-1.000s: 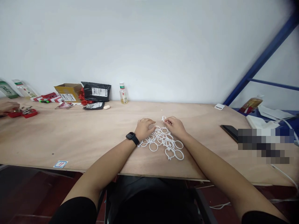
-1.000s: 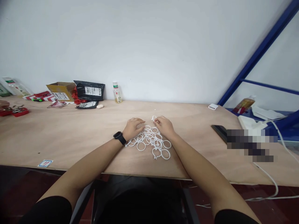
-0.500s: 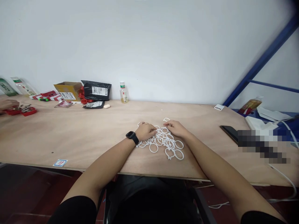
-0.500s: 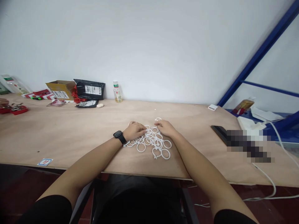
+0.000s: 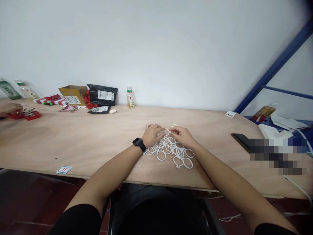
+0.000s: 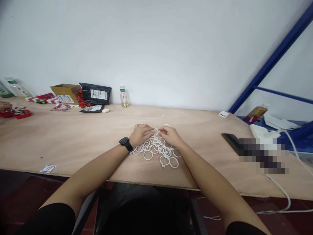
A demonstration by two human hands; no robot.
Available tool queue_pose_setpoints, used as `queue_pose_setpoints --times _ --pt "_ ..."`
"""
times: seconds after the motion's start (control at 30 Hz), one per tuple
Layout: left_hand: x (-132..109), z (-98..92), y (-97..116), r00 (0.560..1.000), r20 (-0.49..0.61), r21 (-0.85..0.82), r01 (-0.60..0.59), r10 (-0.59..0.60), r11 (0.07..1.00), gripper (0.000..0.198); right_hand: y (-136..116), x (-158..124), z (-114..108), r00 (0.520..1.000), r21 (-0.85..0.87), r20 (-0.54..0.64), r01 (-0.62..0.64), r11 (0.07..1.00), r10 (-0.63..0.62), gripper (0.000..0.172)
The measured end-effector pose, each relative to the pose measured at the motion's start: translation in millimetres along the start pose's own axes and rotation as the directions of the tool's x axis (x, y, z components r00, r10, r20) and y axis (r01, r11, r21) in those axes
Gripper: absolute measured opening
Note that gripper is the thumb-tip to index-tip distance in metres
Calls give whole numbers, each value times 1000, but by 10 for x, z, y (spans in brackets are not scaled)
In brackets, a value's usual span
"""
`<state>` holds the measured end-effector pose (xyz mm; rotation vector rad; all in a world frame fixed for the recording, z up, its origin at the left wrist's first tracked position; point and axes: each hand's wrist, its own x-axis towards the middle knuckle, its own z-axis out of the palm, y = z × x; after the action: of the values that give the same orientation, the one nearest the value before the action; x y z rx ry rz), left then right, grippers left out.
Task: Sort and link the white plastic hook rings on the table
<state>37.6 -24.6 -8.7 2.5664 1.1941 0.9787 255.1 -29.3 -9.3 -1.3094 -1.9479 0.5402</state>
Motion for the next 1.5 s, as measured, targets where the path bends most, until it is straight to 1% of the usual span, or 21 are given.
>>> queue_pose_setpoints --times 0.1,0.2,0.27,0.4,0.5,0.6,0.67,0.77,0.87,1.0,1.1,1.23,1.4,1.5 --pt "-3 -19 9 998 -62 2 1 0 1000 29 -104 -25 21 999 53 -41 8 999 -6 25" --pt "-10 -39 31 996 -88 -7 -17 16 1000 35 -135 -38 37 999 142 -43 9 990 -3 27" --pt "-11 -45 56 997 -73 -15 -40 38 999 33 -128 -40 58 999 204 -40 3 979 5 28" --pt "-5 -39 103 997 -3 -63 -72 72 995 19 -105 -29 105 1000 321 -22 -6 947 14 32" --pt "5 -20 112 998 12 -145 -60 63 988 18 -110 -22 115 1000 343 -10 -1 939 4 33" --pt "12 8 97 1000 -9 -248 -9 7 969 21 -135 -26 108 1000 355 7 -6 935 4 34" --pt "13 29 80 999 -27 -349 31 -43 937 22 -152 -33 109 1000 384 26 -26 923 17 35" --pt "10 60 56 994 -7 -502 93 -111 860 25 -169 -37 128 998 463 44 -65 884 50 35" --pt "8 85 42 991 29 -571 125 -133 812 25 -174 -31 154 995 533 47 -103 840 92 35" --pt "6 100 41 993 34 -573 109 -110 812 27 -173 -22 171 991 558 53 -130 820 121 36" --pt "5 87 51 996 32 -543 90 -87 835 28 -174 -21 180 992 545 70 -130 828 109 38" --pt "9 64 66 996 27 -518 88 -87 851 26 -182 -17 209 992 544 84 -121 830 90 43" --pt "15 70 55 996 21 -508 81 -81 858 23 -201 -11 252 994 557 76 -103 824 73 45" --pt "28 68 58 995 -15 -508 81 -103 858 21 -213 -4 276 996 576 37 -86 813 80 43"
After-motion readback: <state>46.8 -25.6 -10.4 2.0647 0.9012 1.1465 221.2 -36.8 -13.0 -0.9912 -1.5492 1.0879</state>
